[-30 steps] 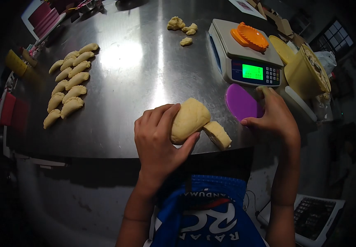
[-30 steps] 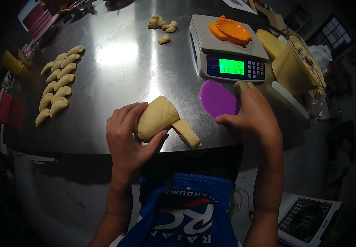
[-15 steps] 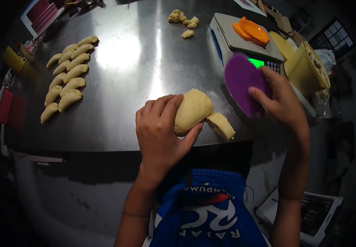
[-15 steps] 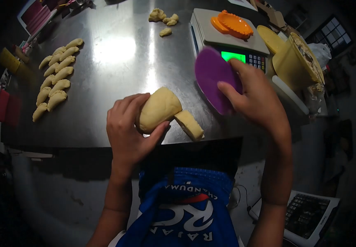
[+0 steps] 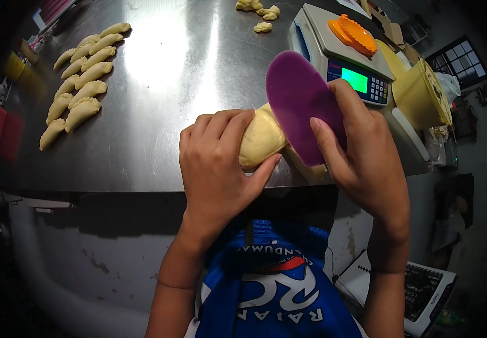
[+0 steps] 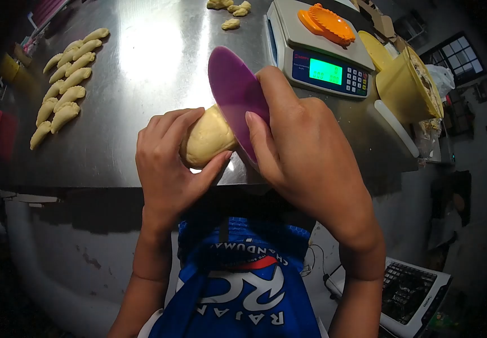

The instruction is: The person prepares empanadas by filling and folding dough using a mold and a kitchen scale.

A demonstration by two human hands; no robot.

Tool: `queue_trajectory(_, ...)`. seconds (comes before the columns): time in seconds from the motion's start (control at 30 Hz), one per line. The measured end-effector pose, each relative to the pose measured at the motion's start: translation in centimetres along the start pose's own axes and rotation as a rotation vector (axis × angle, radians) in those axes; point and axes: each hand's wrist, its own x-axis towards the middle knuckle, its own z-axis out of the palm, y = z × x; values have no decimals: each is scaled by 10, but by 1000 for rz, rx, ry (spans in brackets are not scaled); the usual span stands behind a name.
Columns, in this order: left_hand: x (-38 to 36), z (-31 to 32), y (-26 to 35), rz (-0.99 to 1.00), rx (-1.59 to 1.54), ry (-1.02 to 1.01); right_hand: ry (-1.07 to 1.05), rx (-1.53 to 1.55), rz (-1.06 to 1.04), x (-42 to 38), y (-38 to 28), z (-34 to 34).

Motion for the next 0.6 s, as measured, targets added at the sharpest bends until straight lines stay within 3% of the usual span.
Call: queue_trajectory(0.6, -1, -2, -1, -21, -25, -15, -21, -96, 37, -15, -9, 10)
